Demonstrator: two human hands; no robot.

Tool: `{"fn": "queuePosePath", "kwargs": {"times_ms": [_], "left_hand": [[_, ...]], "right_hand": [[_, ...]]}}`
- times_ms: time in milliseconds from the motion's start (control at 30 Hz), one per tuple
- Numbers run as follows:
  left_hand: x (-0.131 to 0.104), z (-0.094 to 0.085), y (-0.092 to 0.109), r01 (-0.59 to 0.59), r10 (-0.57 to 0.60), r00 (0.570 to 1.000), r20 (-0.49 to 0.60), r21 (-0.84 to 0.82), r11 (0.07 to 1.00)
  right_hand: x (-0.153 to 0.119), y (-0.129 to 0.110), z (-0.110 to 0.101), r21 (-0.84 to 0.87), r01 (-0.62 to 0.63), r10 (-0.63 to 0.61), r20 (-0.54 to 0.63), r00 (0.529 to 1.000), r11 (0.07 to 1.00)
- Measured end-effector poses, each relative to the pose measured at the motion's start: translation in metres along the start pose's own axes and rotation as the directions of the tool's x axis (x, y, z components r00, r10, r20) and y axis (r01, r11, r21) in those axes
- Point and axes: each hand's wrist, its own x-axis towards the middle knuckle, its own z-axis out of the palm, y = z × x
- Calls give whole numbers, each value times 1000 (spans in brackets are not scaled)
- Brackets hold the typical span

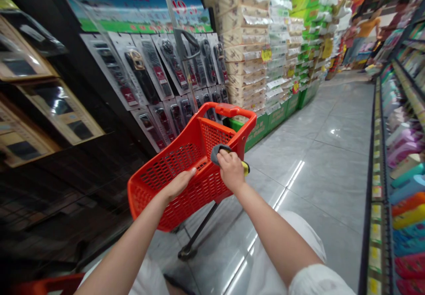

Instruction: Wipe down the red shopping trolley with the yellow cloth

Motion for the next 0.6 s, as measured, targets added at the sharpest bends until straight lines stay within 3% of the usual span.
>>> {"fn": "queuePosePath", "kwargs": {"times_ms": [133, 233, 300, 367, 500, 600], "left_hand": [[4, -6, -8, -25, 31, 999, 40, -135, 991], [3, -11, -16, 131, -106, 989, 108, -261, 956], [4, -14, -20, 271, -203, 954, 220, -348, 897], [7, -16, -24, 355, -227, 918, 326, -417, 837], [11, -18, -30, 303, -164, 937, 308, -484, 821], [9, -19, -30, 362, -167, 905, 392, -502, 785]], "right_hand": [[-12, -21, 9, 51, 220, -225, 125, 966, 974], [-12, -16, 10, 1, 142, -142, 63, 988, 990], [-15, -18, 12, -13, 61, -61, 10, 998, 998], [-23, -28, 15, 9, 98, -98, 25, 995, 995], [-35, -46, 20, 59, 367, -371, 124, 920, 929], [-29, -36, 18, -3, 302, -300, 103, 948, 953]]}}
